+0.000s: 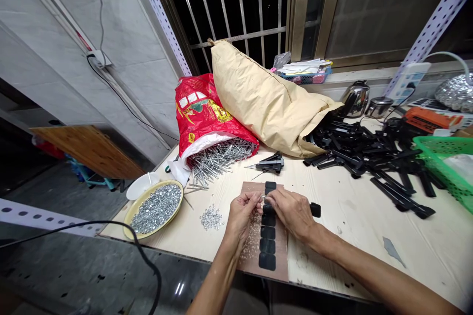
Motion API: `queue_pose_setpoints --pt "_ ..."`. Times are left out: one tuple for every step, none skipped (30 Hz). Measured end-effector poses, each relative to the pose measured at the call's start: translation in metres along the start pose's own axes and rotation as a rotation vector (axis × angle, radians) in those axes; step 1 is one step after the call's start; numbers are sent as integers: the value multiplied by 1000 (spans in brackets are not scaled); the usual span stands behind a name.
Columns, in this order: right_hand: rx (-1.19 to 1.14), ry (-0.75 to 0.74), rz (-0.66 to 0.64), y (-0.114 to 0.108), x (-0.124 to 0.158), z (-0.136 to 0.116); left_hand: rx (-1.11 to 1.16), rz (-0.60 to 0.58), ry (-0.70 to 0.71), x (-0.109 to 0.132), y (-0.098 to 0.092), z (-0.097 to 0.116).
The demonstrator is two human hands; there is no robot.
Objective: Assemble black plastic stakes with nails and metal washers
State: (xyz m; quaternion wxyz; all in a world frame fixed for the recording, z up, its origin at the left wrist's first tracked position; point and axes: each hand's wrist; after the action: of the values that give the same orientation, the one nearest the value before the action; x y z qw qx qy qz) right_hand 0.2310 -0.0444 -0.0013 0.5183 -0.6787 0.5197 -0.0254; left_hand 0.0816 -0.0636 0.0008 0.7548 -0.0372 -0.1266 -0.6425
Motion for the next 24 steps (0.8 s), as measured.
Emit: queue_pose_setpoints --pt "-30 23 -13 -1 0 0 6 -5 -5 0 0 0" --pt "-57 38 -28 -1 0 0 12 -10 -12 0 0 0" --pt "-70 41 -40 -1 0 1 17 -15 -18 0 1 1" --pt "-70 33 -49 -1 0 1 17 -17 -20 0 1 1" --pt "-59 24 -52 -1 0 2 13 -16 -21 0 1 1" --pt "-51 25 -55 -1 0 3 7 -11 -19 0 1 1" --pt "-60 38 -62 -1 1 3 -1 -5 -14 0 1 1" --pt "-91 59 -74 -1 1 4 -7 1 -9 0 1 1" --pt "-146 85 -92 -1 2 4 -8 5 -9 0 0 0" --pt "-211 108 -109 -2 2 3 -5 3 -19 1 0 0" --pt "-272 120 -122 -3 2 3 2 -6 -35 1 -1 0" --pt "-309 121 -131 -4 2 2 11 -16 -54 2 -1 0" --pt "-317 119 -132 -4 1 1 21 -27 -72 2 -2 0" --pt "-304 122 -131 -5 1 1 29 -35 -84 2 -2 1" --pt "-291 132 -129 -5 -1 1 30 -39 -85 1 -3 1" --pt "-297 153 -130 -5 -2 1 26 -36 -75 0 -3 1" --pt "-334 183 -137 -4 -4 2 17 -28 -58 -2 -4 1" --pt "-399 216 -144 -3 -5 3 5 -18 -42 -2 -4 1" --pt "-480 246 -154 -2 -5 3 -10 -8 -30 -2 -3 1" --pt "-555 271 -164 -2 -4 2 -22 7 -18 -1 -3 0" --pt "-615 287 -177 -2 -2 0 -34 18 -21 2 -2 -1" --pt "-647 297 -188 -3 2 -2 -39 31 -31 7 -1 -3" --pt "-657 311 -194 -3 6 -4 -35 46 -33 11 -1 -4" --pt "-656 306 -224 -4 10 -4 -33 34 -40 17 -1 -6"
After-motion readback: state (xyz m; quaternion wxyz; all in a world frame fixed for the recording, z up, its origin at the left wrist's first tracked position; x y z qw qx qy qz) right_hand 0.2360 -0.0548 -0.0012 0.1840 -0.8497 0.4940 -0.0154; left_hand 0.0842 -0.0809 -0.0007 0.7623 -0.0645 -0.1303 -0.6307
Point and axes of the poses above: each hand's wrist, its own x-axis away from the middle knuckle, its own y-axis out of the palm, z = x × y, and after that the axes turned 15 degrees about -x, right-handed
